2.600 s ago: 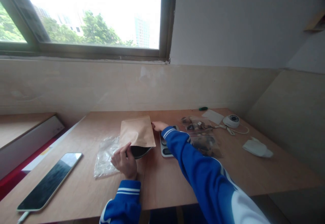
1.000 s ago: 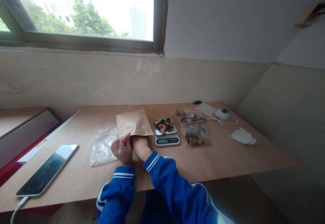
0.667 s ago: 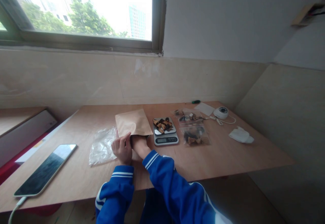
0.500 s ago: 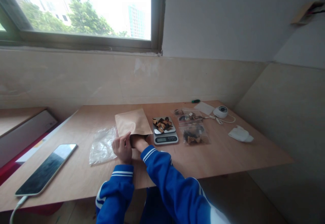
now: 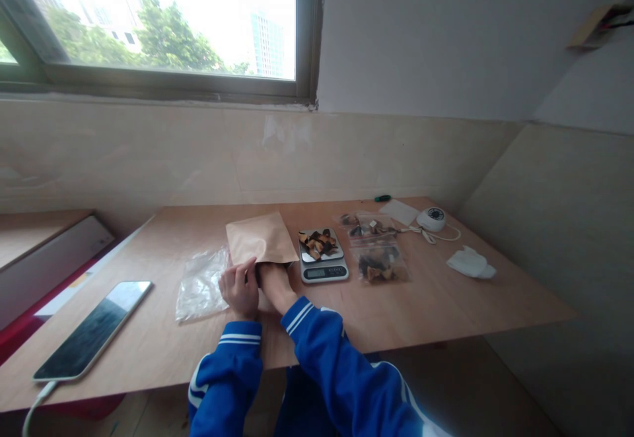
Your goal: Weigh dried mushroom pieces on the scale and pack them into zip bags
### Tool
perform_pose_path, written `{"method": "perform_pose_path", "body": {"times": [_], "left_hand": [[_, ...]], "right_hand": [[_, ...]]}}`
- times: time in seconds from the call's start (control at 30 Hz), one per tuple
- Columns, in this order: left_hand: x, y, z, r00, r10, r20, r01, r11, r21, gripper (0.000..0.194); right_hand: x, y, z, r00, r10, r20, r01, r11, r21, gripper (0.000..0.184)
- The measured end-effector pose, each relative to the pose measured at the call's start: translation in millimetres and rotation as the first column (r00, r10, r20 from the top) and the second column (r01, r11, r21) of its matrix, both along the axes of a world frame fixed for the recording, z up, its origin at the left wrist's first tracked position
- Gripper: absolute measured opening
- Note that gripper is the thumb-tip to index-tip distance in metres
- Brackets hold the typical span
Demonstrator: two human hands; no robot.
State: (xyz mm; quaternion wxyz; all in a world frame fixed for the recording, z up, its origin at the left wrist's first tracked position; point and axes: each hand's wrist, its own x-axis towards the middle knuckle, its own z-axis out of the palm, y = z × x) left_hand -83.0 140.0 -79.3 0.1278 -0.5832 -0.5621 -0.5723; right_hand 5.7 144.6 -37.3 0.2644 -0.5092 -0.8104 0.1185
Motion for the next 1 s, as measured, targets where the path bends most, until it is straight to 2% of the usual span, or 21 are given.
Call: {"method": "perform_pose_path", "body": {"times": [0.1,0.2,0.27,0.37,0.5,0.6,0.67,0.73,0.77,0.83,0.93,1.0], "left_hand": [[0.7,1.3,3.0,0.998,0.059,-0.016,-0.06,0.996,-0.069,0.026],[0.5,3.8,4.1,0.995,0.089,-0.034,-0.093,0.981,-0.172,0.025],[0.1,5.7,3.8,0.997,0.067,-0.04,-0.075,0.966,-0.246,0.023],[0.9,7.8,4.0,0.999,0.009,-0.043,-0.022,0.943,-0.333,0.021],[3.6,5.1,9.5,0.999,-0.026,-0.032,0.013,0.938,-0.346,0.026],[0.7,-3.8,13.9,0.994,0.108,-0.016,-0.107,0.931,-0.349,0.034],[-5.9,-11.8,13.7,0.972,0.232,-0.047,-0.23,0.875,-0.426,0.035],[-16.6,-18.6,11.1,0.957,0.266,-0.119,-0.288,0.804,-0.52,0.035],[-23.1,-20.9,9.5,0.96,0.235,-0.149,-0.279,0.785,-0.554,0.035],[-37.6,-22.4,7.9,0.976,0.15,-0.156,-0.213,0.781,-0.587,0.034],[-56.5,-22.1,12.8,0.997,0.077,-0.032,-0.08,0.774,-0.628,0.025],[-60.3,-26.2,21.3,0.991,0.108,0.081,-0.042,0.817,-0.576,0.019]], "right_hand": [[9.4,-21.0,0.0,0.995,-0.101,-0.027,0.102,0.995,0.019,0.026],[20.8,-46.0,-0.5,0.986,-0.089,-0.139,0.103,0.99,0.094,0.025],[30.0,-62.1,-1.7,0.977,-0.078,-0.198,0.096,0.992,0.083,0.023],[46.7,-84.0,-4.8,0.943,-0.125,-0.309,0.144,0.989,0.04,0.024],[73.7,-110.6,-9.2,0.851,-0.177,-0.495,0.206,0.979,0.003,0.03],[94.3,-127.1,-11.9,0.784,-0.267,-0.56,0.266,0.96,-0.084,0.033],[106.5,-134.5,-12.3,0.752,-0.318,-0.577,0.287,0.946,-0.148,0.035],[116.2,-138.3,-11.0,0.736,-0.348,-0.58,0.294,0.937,-0.189,0.037],[119.9,-139.1,-9.7,0.734,-0.358,-0.577,0.298,0.933,-0.2,0.038],[124.1,-139.9,-7.0,0.737,-0.366,-0.569,0.301,0.93,-0.209,0.038],[121.5,-141.6,-3.5,0.757,-0.344,-0.556,0.258,0.938,-0.229,0.036],[113.2,-144.6,-1.3,0.778,-0.298,-0.553,0.199,0.952,-0.232,0.034]]}}
